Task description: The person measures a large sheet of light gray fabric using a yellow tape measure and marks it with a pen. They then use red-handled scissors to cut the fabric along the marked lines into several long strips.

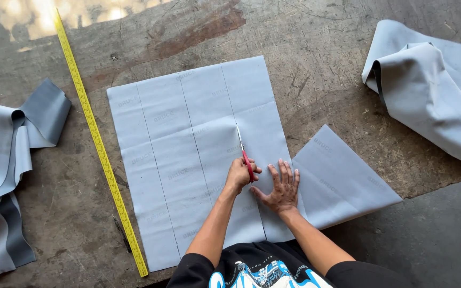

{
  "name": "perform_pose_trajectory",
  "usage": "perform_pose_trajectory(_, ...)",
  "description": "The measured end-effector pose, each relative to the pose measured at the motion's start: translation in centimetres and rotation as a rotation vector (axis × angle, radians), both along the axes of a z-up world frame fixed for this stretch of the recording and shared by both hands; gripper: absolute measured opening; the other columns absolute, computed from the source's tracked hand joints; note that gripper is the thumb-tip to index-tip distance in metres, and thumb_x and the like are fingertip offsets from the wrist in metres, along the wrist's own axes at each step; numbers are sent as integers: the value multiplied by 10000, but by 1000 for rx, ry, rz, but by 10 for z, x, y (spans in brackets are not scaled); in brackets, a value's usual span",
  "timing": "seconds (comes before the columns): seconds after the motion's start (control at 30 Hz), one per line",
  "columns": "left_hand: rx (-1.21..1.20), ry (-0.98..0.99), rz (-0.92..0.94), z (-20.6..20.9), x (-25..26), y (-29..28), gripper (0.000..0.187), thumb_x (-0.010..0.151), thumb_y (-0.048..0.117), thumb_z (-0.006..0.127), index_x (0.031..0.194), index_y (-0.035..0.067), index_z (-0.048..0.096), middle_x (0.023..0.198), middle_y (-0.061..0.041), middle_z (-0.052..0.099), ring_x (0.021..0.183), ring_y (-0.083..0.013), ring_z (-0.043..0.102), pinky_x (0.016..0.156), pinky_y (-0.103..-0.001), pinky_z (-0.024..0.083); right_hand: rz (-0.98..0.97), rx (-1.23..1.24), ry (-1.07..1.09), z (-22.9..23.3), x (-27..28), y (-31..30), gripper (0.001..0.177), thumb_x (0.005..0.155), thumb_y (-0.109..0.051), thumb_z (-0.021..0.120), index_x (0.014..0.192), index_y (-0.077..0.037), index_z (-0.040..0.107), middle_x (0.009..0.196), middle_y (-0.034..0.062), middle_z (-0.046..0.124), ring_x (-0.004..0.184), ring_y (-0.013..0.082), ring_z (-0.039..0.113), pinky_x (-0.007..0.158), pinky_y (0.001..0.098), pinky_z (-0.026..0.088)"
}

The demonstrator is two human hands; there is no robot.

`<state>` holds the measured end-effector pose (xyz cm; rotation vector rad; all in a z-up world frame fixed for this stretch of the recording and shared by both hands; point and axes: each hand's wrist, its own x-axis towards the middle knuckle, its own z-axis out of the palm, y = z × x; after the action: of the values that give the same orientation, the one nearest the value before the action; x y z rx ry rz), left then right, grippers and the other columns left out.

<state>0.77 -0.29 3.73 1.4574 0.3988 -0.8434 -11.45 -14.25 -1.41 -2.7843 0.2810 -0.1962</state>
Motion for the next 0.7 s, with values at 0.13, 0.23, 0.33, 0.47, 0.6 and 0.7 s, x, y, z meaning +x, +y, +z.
perform_pose_trajectory(0.13, 7, -33, 1, -18, 22, 4, 418, 816, 106, 655, 1151, -129, 568, 917, -276, 769, 546, -232, 744, 379, -230, 512, 10, 19, 3, 3, 1, 0, 991, 697, -835, 734, 1486, -269, 535, 1597, 107, 447, 1527, 319, 378, 1270, 611, 184)
perform_pose_trajectory(0.23, 2, -20, -38, -19, 30, 7, 428, 806, 111, 638, 1142, -145, 567, 943, -282, 766, 570, -240, 750, 389, -225, 503, 7, 25, 7, 4, 0, 0, 1002, 696, -841, 729, 1488, -262, 525, 1604, 106, 434, 1534, 321, 365, 1270, 615, 179)
perform_pose_trajectory(0.33, 11, -49, -39, -18, 29, 7, 413, 803, 59, 634, 1147, -159, 567, 952, -306, 764, 539, -258, 747, 391, -243, 515, 8, 21, -6, 2, 1, 0, 990, 699, -835, 729, 1483, -263, 533, 1595, 102, 440, 1529, 318, 371, 1269, 611, 180)
perform_pose_trajectory(0.47, -31, -11, -11, -16, 36, 4, 452, 823, 70, 649, 1190, -171, 543, 975, -312, 758, 560, -253, 750, 391, -225, 516, 6, 27, -16, 2, 1, 0, 1000, 688, -839, 734, 1481, -262, 536, 1594, 98, 441, 1530, 315, 370, 1272, 609, 177)
perform_pose_trajectory(0.6, -45, 13, -29, -15, 52, 4, 524, 826, 109, 669, 1225, -197, 522, 1056, -338, 736, 624, -287, 767, 407, -243, 537, 13, 38, -27, 5, 1, 0, 1002, 693, -835, 741, 1478, -248, 537, 1589, 103, 442, 1524, 321, 373, 1266, 612, 176)
perform_pose_trajectory(0.7, 1, -29, -59, -14, 53, 6, 489, 810, 71, 626, 1201, -208, 536, 1034, -341, 741, 580, -286, 757, 396, -241, 526, 16, 33, -34, 5, 0, 0, 998, 682, -823, 760, 1465, -240, 550, 1577, 109, 453, 1521, 326, 378, 1265, 616, 182)
